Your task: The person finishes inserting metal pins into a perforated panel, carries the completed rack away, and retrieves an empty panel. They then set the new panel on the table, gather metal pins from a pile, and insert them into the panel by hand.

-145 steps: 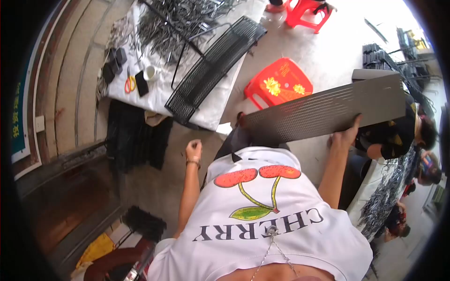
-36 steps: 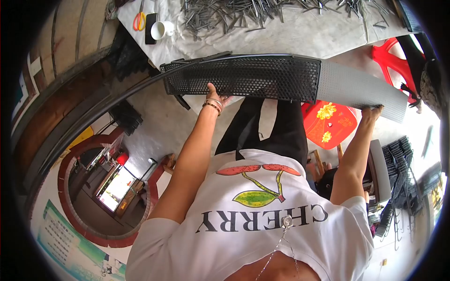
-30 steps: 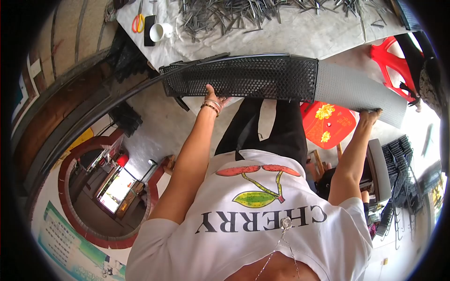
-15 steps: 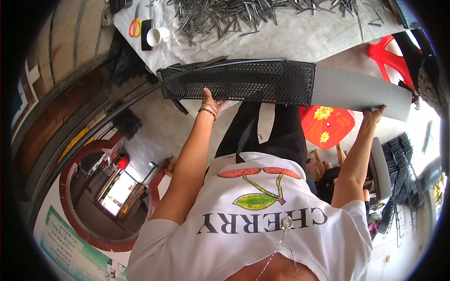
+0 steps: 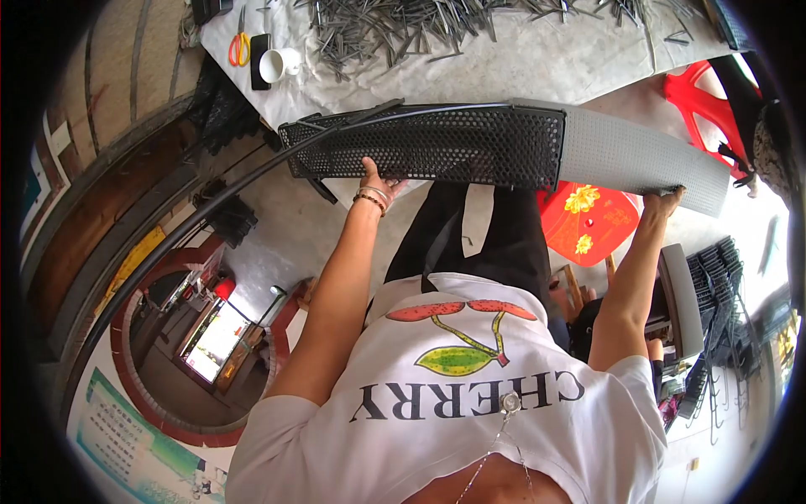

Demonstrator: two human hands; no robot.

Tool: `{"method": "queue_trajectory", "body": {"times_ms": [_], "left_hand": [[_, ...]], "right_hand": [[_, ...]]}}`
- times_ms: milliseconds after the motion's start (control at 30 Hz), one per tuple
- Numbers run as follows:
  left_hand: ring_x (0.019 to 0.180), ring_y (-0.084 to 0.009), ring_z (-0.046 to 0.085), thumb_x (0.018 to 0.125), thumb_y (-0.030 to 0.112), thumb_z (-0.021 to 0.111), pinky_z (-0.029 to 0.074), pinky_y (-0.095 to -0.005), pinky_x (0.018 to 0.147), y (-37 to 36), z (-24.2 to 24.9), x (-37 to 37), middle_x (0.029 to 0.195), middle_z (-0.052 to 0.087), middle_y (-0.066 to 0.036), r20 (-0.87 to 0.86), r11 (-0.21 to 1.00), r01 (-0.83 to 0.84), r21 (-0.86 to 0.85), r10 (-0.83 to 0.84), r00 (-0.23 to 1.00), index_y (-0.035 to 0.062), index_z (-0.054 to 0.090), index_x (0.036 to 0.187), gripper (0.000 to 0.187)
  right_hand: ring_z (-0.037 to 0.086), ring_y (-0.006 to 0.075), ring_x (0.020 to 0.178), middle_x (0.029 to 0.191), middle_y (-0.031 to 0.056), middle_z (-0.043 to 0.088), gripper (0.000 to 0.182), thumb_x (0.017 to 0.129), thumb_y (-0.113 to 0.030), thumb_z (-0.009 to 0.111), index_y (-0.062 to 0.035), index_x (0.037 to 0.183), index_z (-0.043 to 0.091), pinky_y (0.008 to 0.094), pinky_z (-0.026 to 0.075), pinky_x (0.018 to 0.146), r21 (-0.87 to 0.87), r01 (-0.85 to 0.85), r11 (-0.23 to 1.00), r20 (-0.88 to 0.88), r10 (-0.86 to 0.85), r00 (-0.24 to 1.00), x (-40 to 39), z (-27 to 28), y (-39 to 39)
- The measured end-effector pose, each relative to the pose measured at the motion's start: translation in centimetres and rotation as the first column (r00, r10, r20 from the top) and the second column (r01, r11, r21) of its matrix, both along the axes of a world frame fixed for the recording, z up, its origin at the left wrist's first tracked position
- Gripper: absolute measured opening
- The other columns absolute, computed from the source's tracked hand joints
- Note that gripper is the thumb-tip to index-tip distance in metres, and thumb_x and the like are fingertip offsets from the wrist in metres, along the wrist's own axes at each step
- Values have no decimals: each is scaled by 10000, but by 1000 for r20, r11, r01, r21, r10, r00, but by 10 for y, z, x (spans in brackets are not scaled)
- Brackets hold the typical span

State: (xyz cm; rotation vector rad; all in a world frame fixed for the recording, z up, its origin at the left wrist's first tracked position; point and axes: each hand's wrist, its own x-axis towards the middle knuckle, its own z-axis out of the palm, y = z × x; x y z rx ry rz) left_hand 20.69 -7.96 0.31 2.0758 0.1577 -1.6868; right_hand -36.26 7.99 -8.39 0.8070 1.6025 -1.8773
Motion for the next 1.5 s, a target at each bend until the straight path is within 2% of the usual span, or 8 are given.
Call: {"method": "queue_trajectory", "body": {"times_ms": [433,700,800,1033,1267,1400,1433,1500], "left_hand": [[1138,-302,450,819,625,302,403,-475,953,-2,6,-4,1249,441,-118,-1,998,67,-19,-67,998,86,338,1270,704],[1148,-312,431,801,637,340,409,-506,933,-2,2,-3,1244,425,-148,32,1000,9,10,-9,999,84,315,1279,731],[1157,-325,409,776,658,367,411,-539,911,-3,7,-6,1249,395,-177,115,998,18,66,-25,993,83,302,1279,767],[1201,-359,374,777,676,352,434,-546,874,-1,4,1,1319,355,-163,42,998,53,34,-55,998,102,247,1324,799],[1207,-369,357,771,686,357,462,-537,836,-1,6,-4,1333,341,-140,63,1000,20,23,-22,998,108,239,1326,810],[1155,-346,427,784,678,345,464,-536,835,2,4,-4,1281,405,-136,72,999,39,-19,-38,997,106,299,1287,763],[1242,-371,293,756,670,395,415,-560,894,2,5,1,1359,221,-222,-29,997,52,-64,-54,998,106,184,1337,836],[1242,-374,290,758,670,393,416,-560,893,5,1,1,1355,221,-227,-14,998,13,-66,-14,1000,97,193,1333,836]], "right_hand": [[338,302,1234,1336,63,393,577,859,-533,368,-140,1279,416,505,234,1028,-2,9,1000,-67,-9,998,37,19,8],[335,310,1218,1332,98,349,576,904,-513,264,-95,1293,348,479,277,1015,-221,-71,973,-45,63,997,112,23,-36],[340,312,1213,1322,101,360,594,895,-533,282,-97,1293,348,477,279,1012,-202,-92,975,13,96,995,159,27,-49],[373,315,1188,1296,94,396,608,841,-555,423,-129,1273,383,519,309,984,-299,0,954,219,69,973,214,48,-57],[349,323,1219,1327,115,371,609,865,-519,401,-95,1300,352,494,295,1010,-329,46,943,154,6,988,217,58,-60],[339,335,1224,1334,124,358,612,874,-525,357,-90,1304,346,510,276,1015,-329,24,944,69,-1,998,221,47,-54],[336,340,1225,1337,125,353,617,876,-530,343,-87,1306,343,513,271,1017,-315,23,949,51,-7,999,220,47,-56],[328,348,1228,1342,130,344,626,879,-536,320,-84,1311,334,517,264,1019,-295,26,955,23,-20,1000,223,45,-57]]}}
